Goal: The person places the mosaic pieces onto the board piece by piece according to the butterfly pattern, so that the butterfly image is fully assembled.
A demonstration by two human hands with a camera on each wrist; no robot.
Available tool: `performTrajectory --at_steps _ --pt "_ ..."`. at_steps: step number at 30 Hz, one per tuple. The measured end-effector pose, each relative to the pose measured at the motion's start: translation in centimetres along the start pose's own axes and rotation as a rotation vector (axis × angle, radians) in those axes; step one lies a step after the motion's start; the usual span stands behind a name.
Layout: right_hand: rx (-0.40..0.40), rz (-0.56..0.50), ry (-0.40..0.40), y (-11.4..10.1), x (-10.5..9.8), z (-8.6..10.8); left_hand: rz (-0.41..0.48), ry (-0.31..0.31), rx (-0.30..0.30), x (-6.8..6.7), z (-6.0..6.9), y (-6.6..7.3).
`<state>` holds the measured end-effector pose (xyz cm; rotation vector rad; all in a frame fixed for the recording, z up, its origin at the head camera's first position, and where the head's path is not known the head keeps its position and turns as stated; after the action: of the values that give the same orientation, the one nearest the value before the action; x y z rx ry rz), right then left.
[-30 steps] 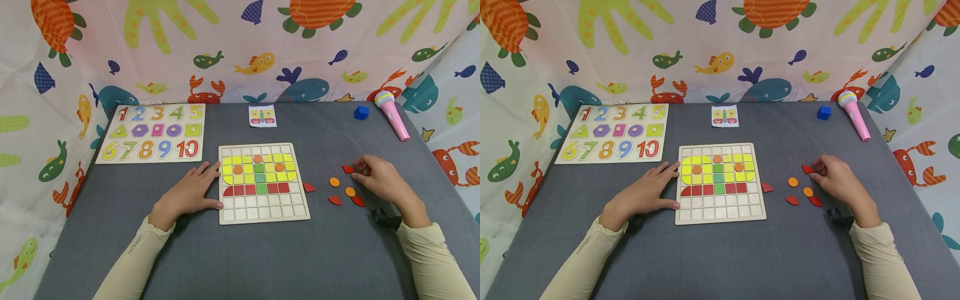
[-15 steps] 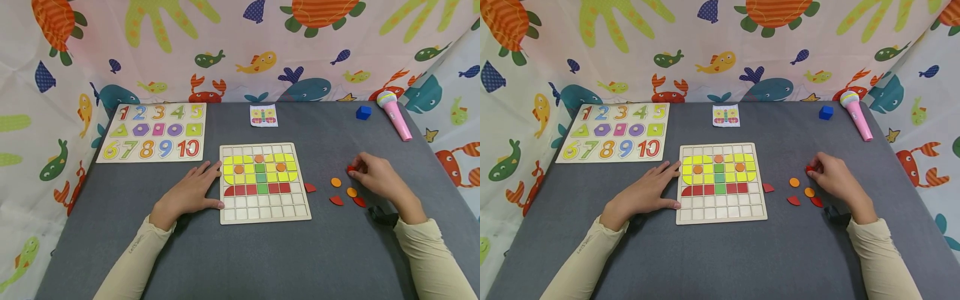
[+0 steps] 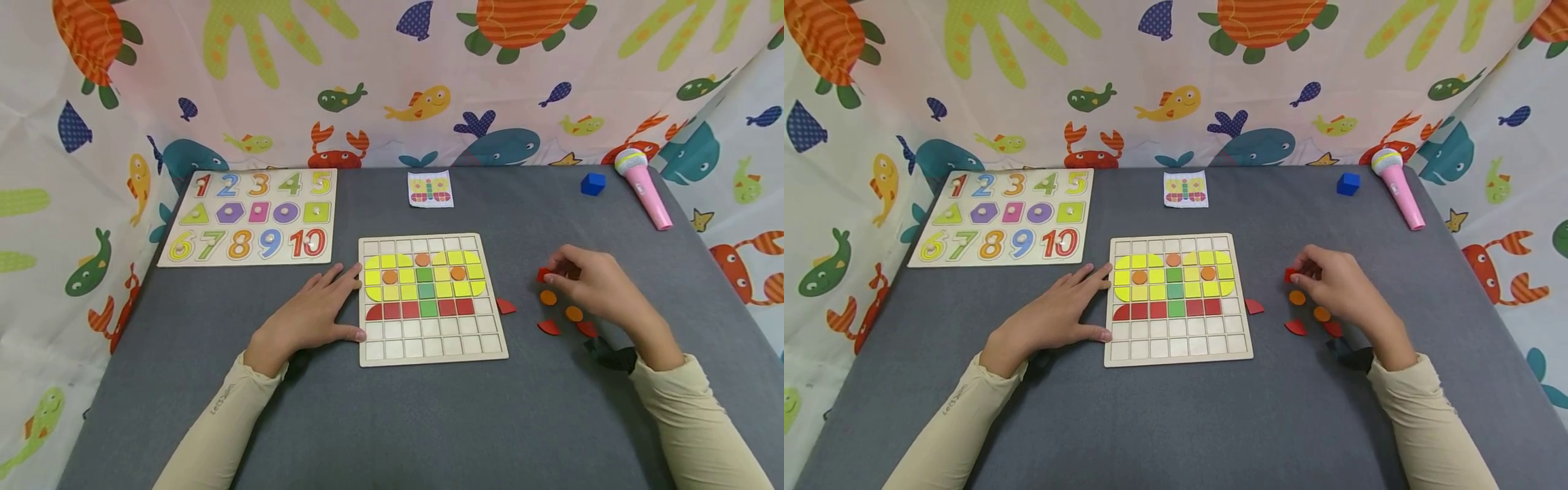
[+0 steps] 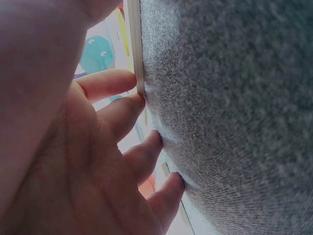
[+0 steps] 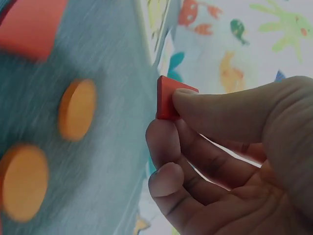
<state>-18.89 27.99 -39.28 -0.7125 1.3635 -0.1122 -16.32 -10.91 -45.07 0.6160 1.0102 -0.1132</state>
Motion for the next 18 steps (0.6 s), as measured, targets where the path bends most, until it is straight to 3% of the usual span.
performTrajectory --at_steps 9,18 --pt "-0.120 -0.013 -0.013 -4.1 1.3 -0.9 0.007 -0.007 -0.008 0.1 0.0 -0.1" --pt "-0.210 -0.051 -0.079 -6.3 4.0 -1.8 0.006 -0.004 -0.005 0.0 0.0 0.0"
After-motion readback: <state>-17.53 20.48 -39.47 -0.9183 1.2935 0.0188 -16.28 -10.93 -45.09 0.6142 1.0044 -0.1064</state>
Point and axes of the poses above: each hand's wrist, its own z-axis away from the middle knuckle, its own x-axis out of the palm, y = z × x, the point moved 9 cm from there along -z, towards the middle knuckle, and after that the axes turned 6 degrees about -y, right-handed, at the moved point
